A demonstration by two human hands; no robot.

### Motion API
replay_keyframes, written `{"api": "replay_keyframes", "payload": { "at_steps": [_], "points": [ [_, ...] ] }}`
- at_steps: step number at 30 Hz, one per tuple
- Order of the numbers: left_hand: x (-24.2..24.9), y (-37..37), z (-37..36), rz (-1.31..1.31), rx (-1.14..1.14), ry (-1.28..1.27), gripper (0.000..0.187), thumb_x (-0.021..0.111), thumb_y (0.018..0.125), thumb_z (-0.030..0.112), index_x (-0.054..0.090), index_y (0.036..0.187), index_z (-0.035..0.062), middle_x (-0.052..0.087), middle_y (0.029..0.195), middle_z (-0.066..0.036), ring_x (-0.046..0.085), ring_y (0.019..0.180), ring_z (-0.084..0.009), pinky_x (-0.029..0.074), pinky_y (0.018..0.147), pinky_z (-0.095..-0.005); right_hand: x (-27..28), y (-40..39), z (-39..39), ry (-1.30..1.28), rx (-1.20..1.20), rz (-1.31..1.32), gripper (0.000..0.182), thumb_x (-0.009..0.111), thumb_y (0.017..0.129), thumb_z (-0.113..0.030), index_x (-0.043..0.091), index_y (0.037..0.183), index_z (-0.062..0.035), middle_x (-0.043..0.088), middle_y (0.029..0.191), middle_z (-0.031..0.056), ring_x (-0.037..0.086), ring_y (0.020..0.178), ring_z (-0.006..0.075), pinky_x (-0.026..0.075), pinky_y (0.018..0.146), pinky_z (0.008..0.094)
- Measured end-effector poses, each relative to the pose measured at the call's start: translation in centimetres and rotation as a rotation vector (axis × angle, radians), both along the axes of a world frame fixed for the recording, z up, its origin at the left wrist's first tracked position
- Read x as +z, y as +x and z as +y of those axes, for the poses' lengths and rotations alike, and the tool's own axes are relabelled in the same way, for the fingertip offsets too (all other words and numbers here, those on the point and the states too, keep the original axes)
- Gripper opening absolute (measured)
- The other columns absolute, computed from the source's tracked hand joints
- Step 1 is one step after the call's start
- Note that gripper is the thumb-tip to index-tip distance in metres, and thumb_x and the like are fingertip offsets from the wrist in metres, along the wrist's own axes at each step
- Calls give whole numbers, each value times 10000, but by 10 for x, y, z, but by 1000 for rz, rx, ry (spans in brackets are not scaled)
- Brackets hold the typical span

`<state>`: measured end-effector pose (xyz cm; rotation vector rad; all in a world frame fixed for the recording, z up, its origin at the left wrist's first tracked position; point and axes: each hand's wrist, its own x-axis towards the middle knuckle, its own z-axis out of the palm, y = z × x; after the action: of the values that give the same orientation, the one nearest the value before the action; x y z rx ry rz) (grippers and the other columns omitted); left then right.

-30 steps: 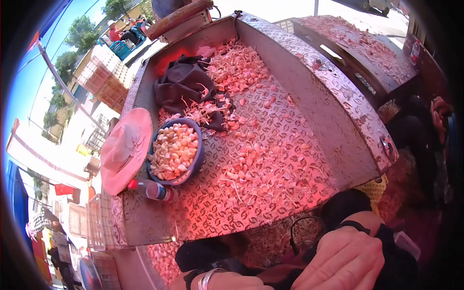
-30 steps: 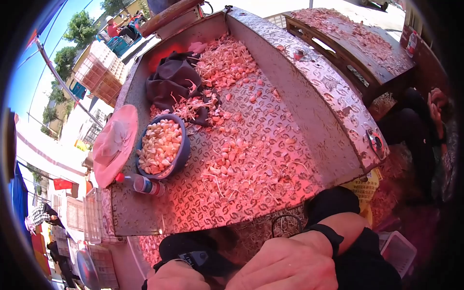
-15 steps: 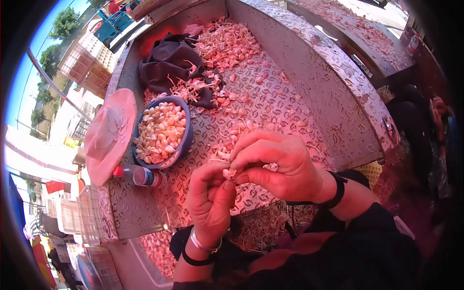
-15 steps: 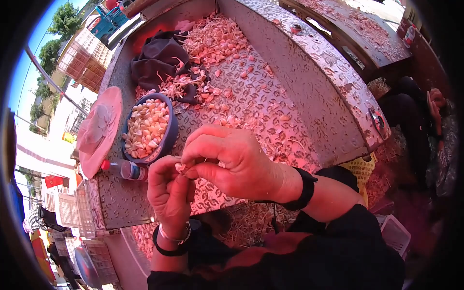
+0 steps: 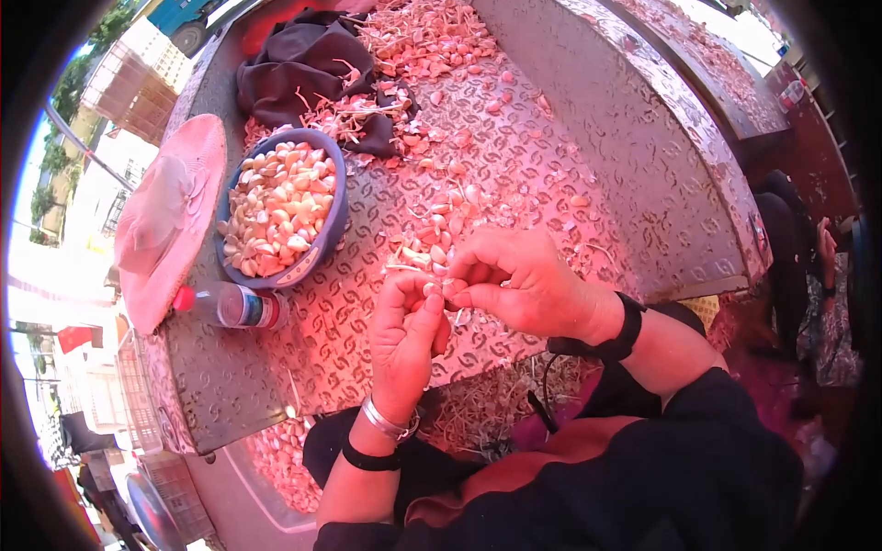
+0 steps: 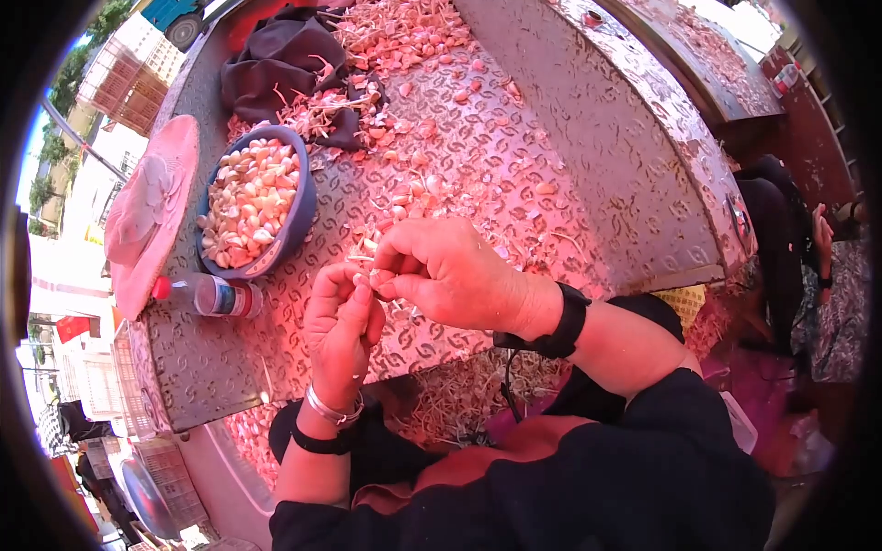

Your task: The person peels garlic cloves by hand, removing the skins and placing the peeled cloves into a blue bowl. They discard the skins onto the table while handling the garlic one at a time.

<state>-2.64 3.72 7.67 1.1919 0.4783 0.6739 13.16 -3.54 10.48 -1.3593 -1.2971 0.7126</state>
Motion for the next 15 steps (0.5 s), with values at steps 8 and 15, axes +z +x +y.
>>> {"api": "replay_keyframes", "payload": {
  "at_steps": [8,15],
  "points": [
    [-14,9,1,126,-179,-222,137,496,933,156,511,1035,66,534,773,9,380,483,-10,274,422,-153,-30,9,3,245,-21,-475,122,643,790,-33,616,909,-47,607,742,45,607,626,105,465,544,244],
    [-20,13,1,31,-87,-462,136,441,940,165,516,952,52,564,729,-49,394,438,-51,259,359,-176,-26,9,3,-168,55,180,116,630,750,-40,613,860,-7,617,721,128,610,595,221,476,561,322]
  ]
}}
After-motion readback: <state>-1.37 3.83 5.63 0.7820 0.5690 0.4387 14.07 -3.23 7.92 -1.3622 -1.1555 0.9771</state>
